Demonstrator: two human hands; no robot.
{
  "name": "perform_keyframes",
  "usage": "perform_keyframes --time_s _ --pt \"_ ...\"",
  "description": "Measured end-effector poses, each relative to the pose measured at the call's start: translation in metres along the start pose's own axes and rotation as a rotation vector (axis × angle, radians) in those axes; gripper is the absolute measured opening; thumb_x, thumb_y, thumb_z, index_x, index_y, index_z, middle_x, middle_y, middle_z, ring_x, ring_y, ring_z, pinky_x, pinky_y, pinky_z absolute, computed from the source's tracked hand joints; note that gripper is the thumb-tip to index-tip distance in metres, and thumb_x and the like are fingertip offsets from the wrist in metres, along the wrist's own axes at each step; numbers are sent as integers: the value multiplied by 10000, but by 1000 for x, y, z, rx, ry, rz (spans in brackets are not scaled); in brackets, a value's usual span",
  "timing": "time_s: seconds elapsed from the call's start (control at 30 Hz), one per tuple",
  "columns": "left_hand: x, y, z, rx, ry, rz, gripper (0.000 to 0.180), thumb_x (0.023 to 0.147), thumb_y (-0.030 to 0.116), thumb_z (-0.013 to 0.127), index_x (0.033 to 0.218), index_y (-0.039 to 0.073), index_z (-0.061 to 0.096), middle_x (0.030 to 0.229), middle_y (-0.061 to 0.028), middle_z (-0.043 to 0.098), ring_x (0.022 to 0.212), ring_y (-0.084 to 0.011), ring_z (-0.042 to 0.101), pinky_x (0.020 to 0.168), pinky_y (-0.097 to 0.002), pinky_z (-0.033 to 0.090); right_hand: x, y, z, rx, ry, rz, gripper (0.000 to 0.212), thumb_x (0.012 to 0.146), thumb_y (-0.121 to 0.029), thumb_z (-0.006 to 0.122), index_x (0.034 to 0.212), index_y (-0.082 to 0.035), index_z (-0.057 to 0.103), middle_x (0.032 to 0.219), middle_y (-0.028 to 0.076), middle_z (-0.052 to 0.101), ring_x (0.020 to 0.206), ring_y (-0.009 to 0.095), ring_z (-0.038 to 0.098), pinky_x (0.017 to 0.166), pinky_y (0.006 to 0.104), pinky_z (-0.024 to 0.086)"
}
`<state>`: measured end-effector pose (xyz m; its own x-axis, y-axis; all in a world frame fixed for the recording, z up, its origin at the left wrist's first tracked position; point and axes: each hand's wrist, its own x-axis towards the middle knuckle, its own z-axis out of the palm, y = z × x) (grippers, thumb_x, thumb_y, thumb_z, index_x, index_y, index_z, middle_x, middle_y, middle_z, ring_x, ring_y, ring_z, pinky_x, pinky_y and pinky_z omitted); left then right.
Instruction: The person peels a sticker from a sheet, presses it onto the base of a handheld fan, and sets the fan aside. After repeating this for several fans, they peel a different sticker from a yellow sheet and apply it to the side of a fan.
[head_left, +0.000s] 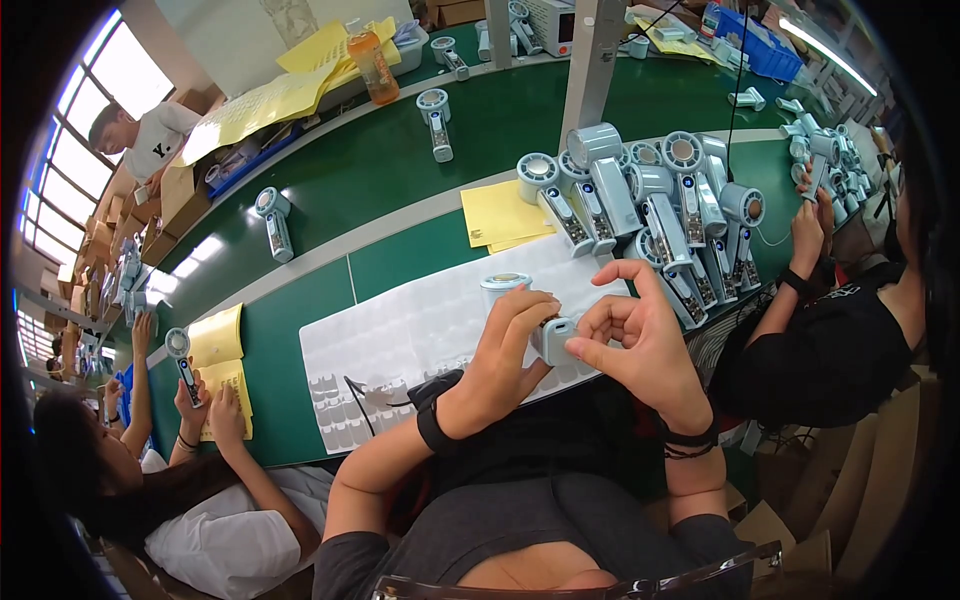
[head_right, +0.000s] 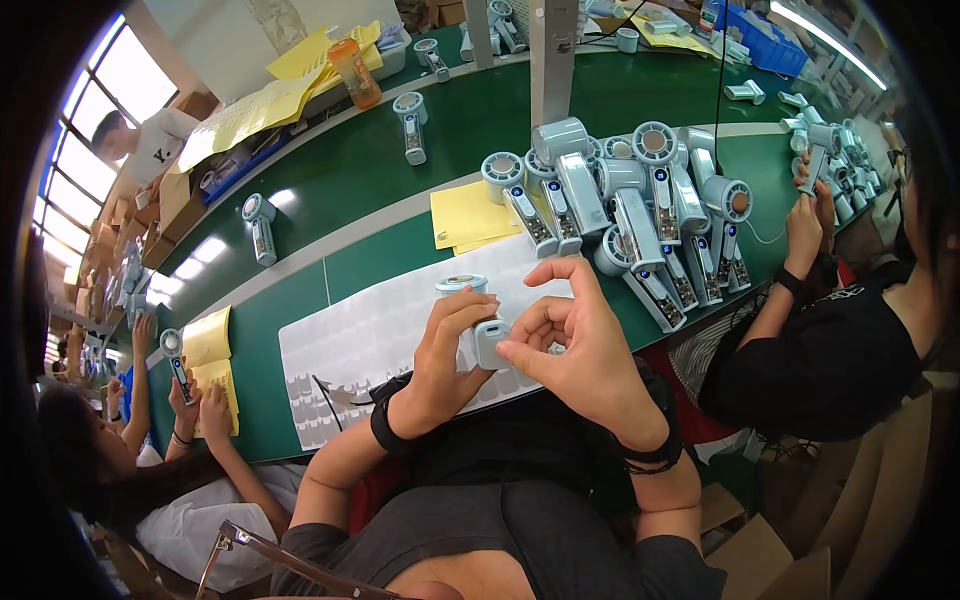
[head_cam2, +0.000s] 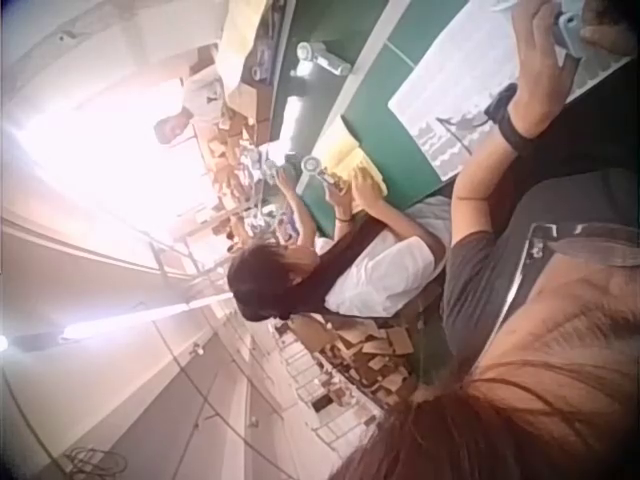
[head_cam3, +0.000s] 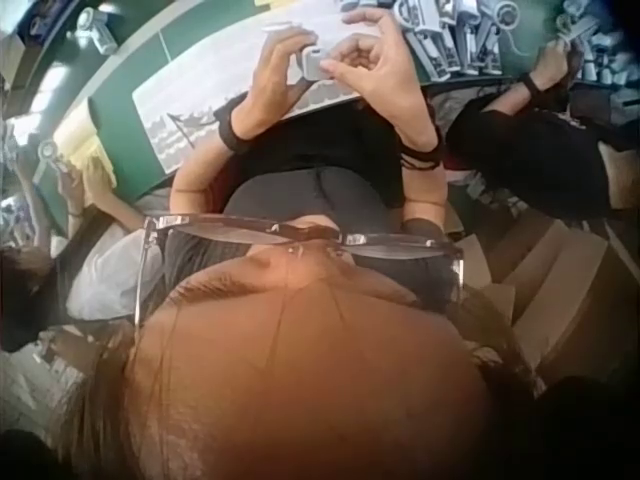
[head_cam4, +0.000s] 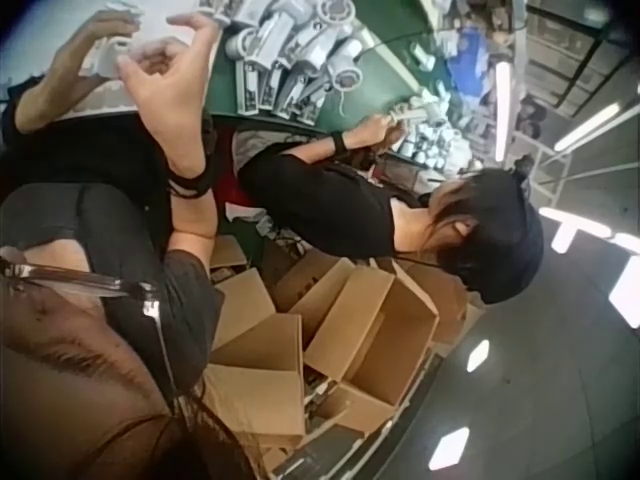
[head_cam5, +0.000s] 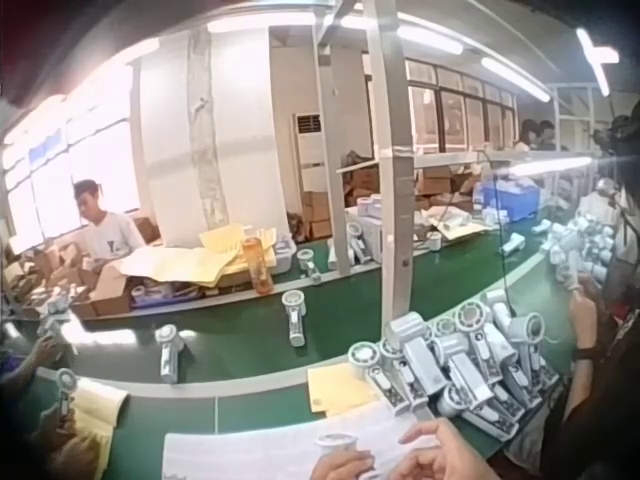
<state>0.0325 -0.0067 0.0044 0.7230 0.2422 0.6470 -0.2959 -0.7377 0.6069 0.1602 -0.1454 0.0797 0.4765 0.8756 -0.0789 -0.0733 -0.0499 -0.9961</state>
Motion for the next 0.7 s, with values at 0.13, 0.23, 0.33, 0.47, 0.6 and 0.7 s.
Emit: perform_keyframes --time_s 0.13,0.23,0.33,0.47,0.6,0.7 --pt "2 1 1 36 22 -1 650 632 -50 809 1210 28 521 1183 -154 593 1122 -342 587 1033 -486 449 -2 1 2 -81 38 -28 586 789 50 746 1230 -26 368 828 54 645 766 81 616 705 202 481" --pt "3 1 2 35 20 6 648 624 -55 807 1205 21 531 1184 -155 593 1116 -345 589 1034 -489 450 -3 -3 7 -162 87 -41 569 784 39 755 1215 -30 391 826 50 646 755 82 614 704 203 482" --pt "0 0 -2 38 6 18 601 675 -83 721 1232 14 516 1188 -159 551 1164 -352 543 1101 -538 362 -6 -17 12 -333 83 5 502 790 12 764 1177 -40 450 838 34 636 760 75 609 699 204 478" --pt "13 0 -22 133 -150 223 485 774 -33 658 1235 48 535 1192 -139 562 1208 -325 539 1113 -560 334 7 -8 -19 -466 -62 27 462 799 -21 772 1166 -45 493 854 18 618 764 65 593 686 204 473" --pt "55 -15 -51 407 -428 345 449 794 -41 622 1220 89 564 1199 -122 585 1226 -299 558 1147 -603 262 23 31 -34 53 -100 61 473 816 -46 766 1208 -46 503 865 11 603 764 59 577 669 199 463" --pt "82 -84 -73 743 -516 344 368 852 21 564 1205 124 560 1255 -91 563 1317 -280 478 1178 -574 231 25 68 -35 -103 98 -25 442 828 -56 756 1206 -45 526 866 10 606 757 58 572 669 197 460"
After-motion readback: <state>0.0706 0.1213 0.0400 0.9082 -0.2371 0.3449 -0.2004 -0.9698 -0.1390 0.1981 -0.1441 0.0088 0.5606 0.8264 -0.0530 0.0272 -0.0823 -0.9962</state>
